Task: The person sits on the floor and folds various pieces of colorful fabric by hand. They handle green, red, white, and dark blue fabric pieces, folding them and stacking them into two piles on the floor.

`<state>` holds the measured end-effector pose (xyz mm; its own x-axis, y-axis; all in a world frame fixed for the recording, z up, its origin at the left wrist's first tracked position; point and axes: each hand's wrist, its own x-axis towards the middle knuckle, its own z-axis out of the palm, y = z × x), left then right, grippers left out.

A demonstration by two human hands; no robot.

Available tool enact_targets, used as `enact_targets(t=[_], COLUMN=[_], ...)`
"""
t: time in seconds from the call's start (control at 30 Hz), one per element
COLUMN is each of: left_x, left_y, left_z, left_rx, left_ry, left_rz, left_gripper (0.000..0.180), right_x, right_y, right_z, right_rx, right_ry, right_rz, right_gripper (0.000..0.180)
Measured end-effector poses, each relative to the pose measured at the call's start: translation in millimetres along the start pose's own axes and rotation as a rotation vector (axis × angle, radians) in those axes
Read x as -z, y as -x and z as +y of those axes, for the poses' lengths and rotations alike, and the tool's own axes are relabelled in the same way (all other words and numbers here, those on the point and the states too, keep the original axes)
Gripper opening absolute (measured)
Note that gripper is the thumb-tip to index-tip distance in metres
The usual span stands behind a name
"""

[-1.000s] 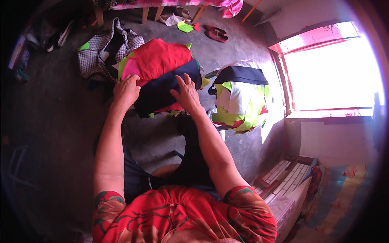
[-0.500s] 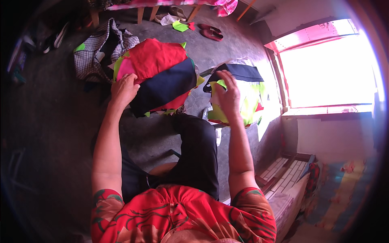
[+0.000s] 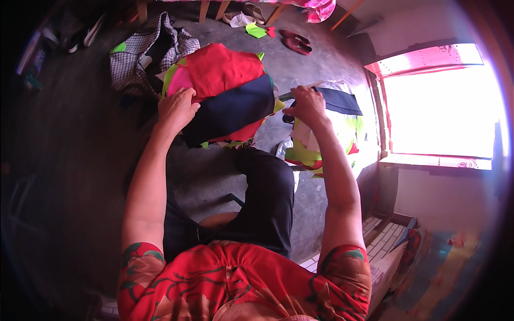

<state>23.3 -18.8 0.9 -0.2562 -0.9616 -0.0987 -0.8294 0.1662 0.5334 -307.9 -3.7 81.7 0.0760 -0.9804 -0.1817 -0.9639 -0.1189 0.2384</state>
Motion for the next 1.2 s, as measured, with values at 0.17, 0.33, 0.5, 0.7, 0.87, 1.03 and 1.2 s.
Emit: enact_targets(t=[0.17,0.33,0.5,0.7,0.87,1.03,1.2], left_x=[6.5,2.2,4.0,-7.2,-15.5,-5.5,-11.5], left_y=[1.9,-1.7,1.9,-4.4,-0.6,10.4,15.5], left_z=[2.6,-4.9,-2.1,3.2,18.3,39.3,53.4], left_rx=[0.013,-0.009,-0.062,-0.044,-0.069,-0.05,0.07], left_ry=[0.014,0.037,0.119,0.683,0.969,1.242,1.724], left_rz=[-0.014,0.015,0.023,-0.201,-0.489,-0.625,-0.843], left_gripper=[0.032,0.032,0.033,0.027,0.029,0.044,0.048], right_x=[-28.6,-56.0,-30.8,-5.7,7.8,15.5,-5.1], right_y=[-1.7,-1.9,0.1,22.4,34.9,38.6,44.9], right_z=[-45.0,-34.7,-24.3,-32.8,-47.3,-97.3,-146.0], right_rx=[0.128,0.143,0.104,-0.247,-0.484,-0.145,0.058], right_ry=[0.604,0.788,0.21,-0.473,-0.893,-0.635,-0.627], right_rz=[-0.275,-0.171,0.116,0.698,0.874,0.974,0.89], right_gripper=[0.055,0.03,0.017,0.015,0.016,0.017,0.023])
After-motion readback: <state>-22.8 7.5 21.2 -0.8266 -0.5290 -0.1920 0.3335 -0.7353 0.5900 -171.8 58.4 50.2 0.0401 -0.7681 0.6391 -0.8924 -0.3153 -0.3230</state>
